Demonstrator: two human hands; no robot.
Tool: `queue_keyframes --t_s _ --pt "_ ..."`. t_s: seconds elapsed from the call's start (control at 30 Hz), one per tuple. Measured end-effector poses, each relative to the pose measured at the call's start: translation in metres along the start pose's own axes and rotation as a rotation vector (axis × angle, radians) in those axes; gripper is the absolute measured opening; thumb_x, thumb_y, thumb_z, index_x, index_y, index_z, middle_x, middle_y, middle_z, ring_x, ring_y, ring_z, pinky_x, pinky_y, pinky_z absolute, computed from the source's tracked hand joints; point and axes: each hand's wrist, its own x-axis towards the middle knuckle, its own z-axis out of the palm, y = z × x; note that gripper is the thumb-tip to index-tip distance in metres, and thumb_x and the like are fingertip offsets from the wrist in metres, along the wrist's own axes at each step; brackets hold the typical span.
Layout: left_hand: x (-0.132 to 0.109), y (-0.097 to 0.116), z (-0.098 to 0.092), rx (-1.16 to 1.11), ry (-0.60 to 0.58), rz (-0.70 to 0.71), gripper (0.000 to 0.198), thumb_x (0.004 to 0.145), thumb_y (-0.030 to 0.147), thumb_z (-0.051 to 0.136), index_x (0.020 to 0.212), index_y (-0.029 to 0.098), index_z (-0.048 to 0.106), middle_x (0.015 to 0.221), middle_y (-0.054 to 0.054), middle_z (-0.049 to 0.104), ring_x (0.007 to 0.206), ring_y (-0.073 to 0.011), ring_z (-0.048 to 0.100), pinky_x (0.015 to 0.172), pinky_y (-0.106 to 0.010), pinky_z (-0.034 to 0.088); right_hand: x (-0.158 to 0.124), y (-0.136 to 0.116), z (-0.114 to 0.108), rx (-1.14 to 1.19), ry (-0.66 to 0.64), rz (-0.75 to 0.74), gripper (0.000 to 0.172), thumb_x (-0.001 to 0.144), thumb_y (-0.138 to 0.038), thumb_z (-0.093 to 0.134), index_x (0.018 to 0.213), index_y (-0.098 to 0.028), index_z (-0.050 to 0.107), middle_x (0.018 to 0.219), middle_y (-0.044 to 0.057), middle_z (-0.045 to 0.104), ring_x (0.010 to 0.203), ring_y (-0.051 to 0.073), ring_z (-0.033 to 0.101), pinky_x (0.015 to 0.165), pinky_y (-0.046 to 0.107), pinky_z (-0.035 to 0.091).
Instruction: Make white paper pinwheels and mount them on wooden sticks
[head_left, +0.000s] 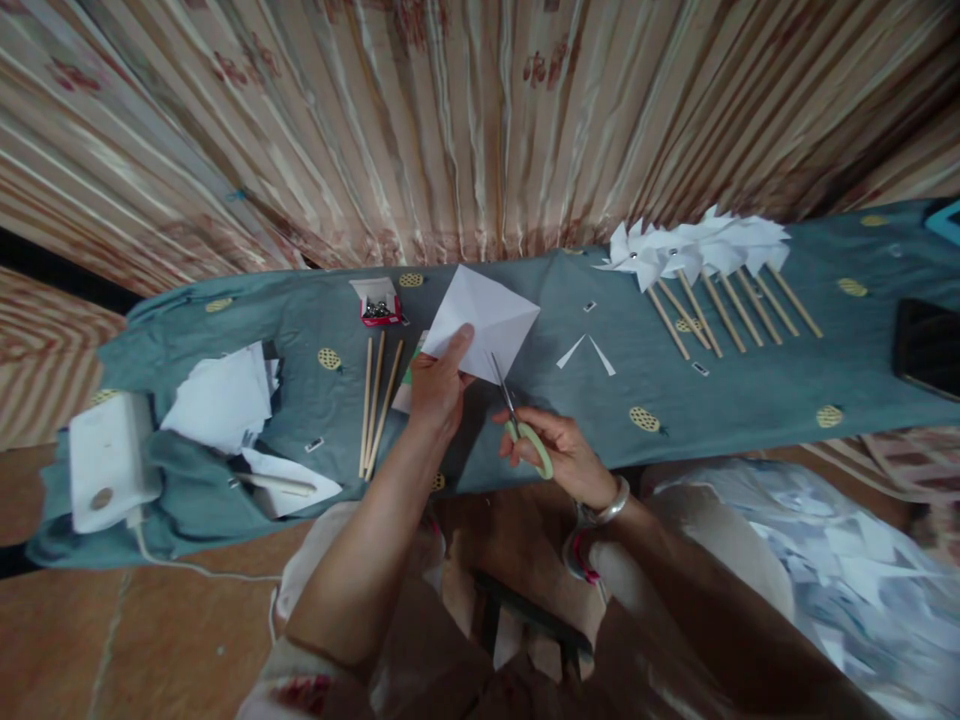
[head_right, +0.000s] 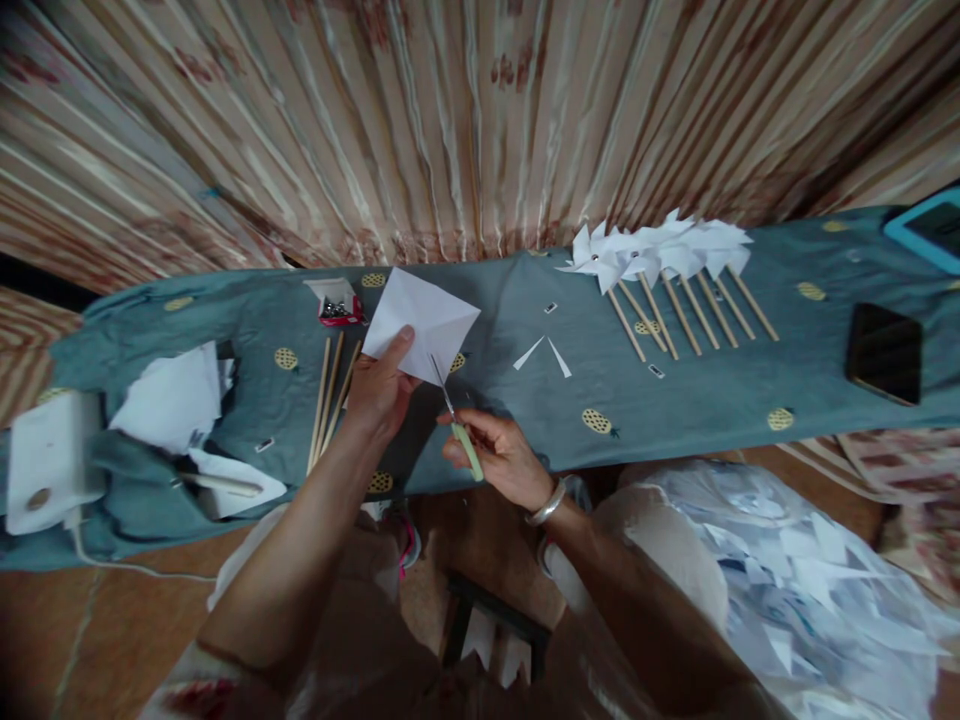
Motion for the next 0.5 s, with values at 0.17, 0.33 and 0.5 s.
queue_keyframes --t_s 0.17,0.33,0.5 --pt "0.0 -0.0001 0.0 0.014 0.015 -0.003 0.029 0.057 0.034 0.089 0.073 0.017 0.071 0.079 -0.005 0.078 0.074 -0.0207 0.075 0.063 -0.025 0.056 0.0004 0.0001 0.0001 -0.001 0.004 -0.006 0.044 0.07 -0.053 0.081 0.1 -0.021 0.074 0.074 -0.001 0.065 0.062 0.01 0.057 0.061 0.024 0.053" --pt "0.0002 -0.0007 -0.0002 -0.021 0.003 -0.017 0.034 0.055 0.033 0.09 0.077 0.015 0.072 0.077 -0.005 0.077 0.075 -0.0222 0.075 0.066 -0.027 0.058 0.0005 0.0032 -0.0014 -0.014 -0.008 -0.013 0.046 0.073 -0.053 0.08 0.104 -0.02 0.073 0.075 -0.001 0.064 0.062 0.01 0.056 0.062 0.025 0.054" --pt "-0.0009 0.0003 0.0008 -0.013 0.016 -0.01 0.032 0.057 0.034 0.09 0.075 0.015 0.071 0.076 -0.005 0.077 0.074 -0.0212 0.075 0.066 -0.027 0.058 0.0006 0.0058 -0.0024 -0.015 -0.015 -0.004 0.047 0.074 -0.053 0.079 0.107 -0.02 0.072 0.076 0.0 0.064 0.063 0.01 0.058 0.062 0.024 0.054"
